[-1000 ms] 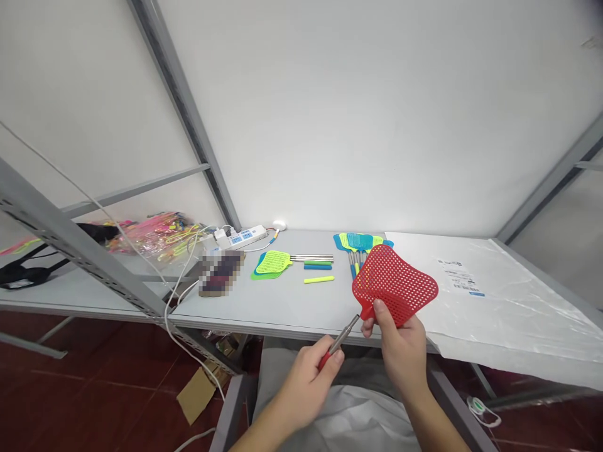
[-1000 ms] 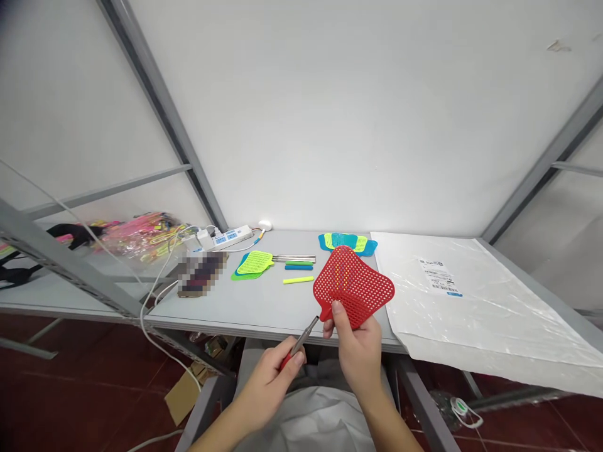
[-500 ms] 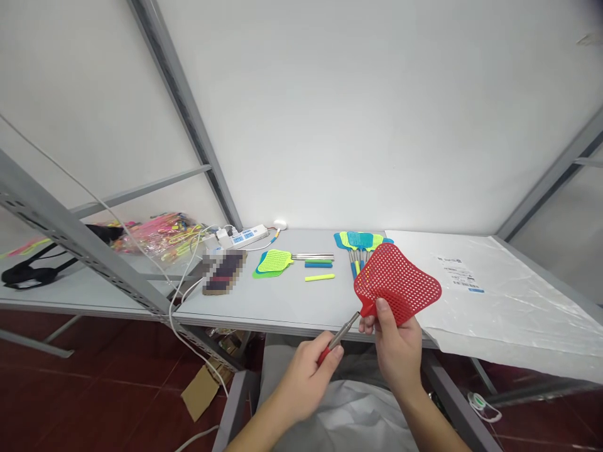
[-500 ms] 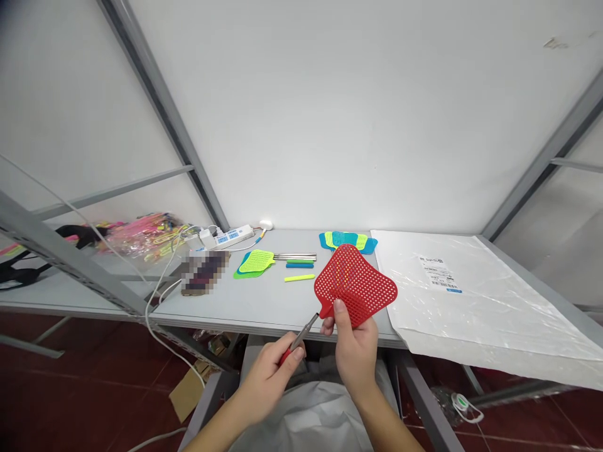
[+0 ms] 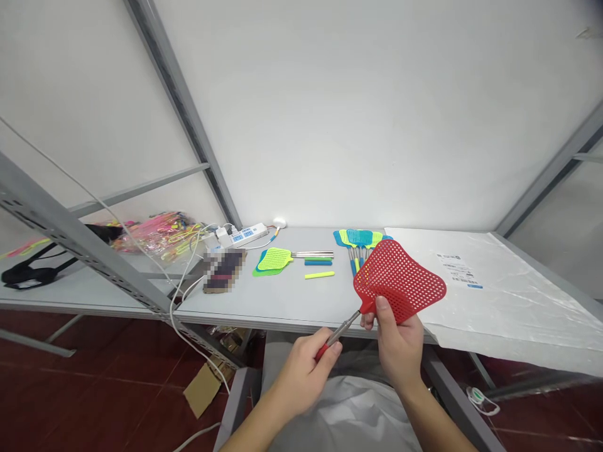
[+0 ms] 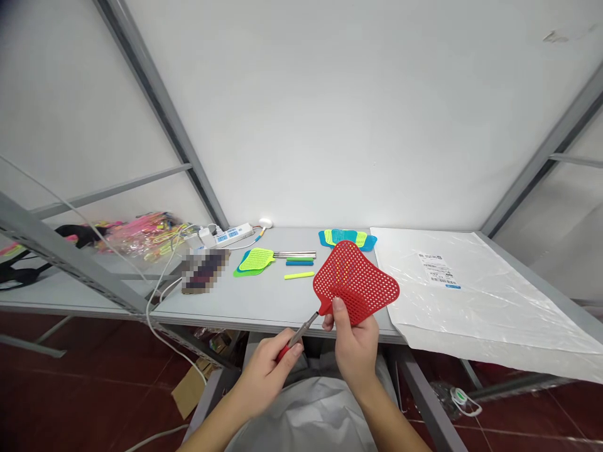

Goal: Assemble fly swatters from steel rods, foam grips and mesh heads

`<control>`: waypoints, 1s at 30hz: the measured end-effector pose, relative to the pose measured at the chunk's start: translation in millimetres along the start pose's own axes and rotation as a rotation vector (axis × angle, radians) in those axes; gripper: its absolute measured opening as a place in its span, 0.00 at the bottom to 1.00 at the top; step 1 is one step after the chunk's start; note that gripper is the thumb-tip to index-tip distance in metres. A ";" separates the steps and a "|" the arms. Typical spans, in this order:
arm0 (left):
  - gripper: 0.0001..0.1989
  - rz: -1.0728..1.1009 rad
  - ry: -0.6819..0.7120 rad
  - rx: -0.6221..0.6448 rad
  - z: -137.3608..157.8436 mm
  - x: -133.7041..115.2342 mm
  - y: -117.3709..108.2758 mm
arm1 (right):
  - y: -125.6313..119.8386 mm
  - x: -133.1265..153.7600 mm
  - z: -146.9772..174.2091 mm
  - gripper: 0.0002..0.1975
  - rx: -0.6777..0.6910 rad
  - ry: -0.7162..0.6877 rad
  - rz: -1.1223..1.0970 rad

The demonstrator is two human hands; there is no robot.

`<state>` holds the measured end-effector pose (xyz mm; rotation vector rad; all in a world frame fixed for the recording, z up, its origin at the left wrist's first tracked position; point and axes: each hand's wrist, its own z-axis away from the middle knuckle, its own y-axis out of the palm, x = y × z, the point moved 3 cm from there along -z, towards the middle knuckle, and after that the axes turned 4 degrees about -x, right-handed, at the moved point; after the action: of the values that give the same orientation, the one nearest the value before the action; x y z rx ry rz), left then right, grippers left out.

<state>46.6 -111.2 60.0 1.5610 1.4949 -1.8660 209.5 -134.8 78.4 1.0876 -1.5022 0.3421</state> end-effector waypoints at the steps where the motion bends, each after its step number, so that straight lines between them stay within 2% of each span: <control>1: 0.16 0.003 0.005 -0.001 0.0 -0.4 -0.4 | 0.1 -0.6 0.0 0.15 0.001 0.006 -0.013; 12: 0.15 -0.016 0.017 -0.013 0.5 -1.0 -0.2 | 1.0 -7.0 4.3 0.13 -0.047 0.033 -0.108; 18: 0.16 -0.050 0.018 0.023 1.4 1.0 0.8 | 0.1 -0.8 3.3 0.14 0.016 0.008 -0.030; 22: 0.17 -0.043 -0.028 0.064 3.5 -1.0 0.9 | -1.7 3.5 -1.2 0.14 0.078 0.008 0.015; 27: 0.20 0.063 -0.089 0.131 5.2 -5.1 -2.0 | -2.8 3.0 -7.2 0.16 0.175 0.057 0.005; 30: 0.21 0.285 -0.125 0.247 4.9 -2.1 0.2 | -4.9 -0.4 -9.7 0.15 0.207 0.111 -0.036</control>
<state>44.9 -116.0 61.0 1.6276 0.9609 -1.9908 219.3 -130.0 78.8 1.2363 -1.3688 0.5345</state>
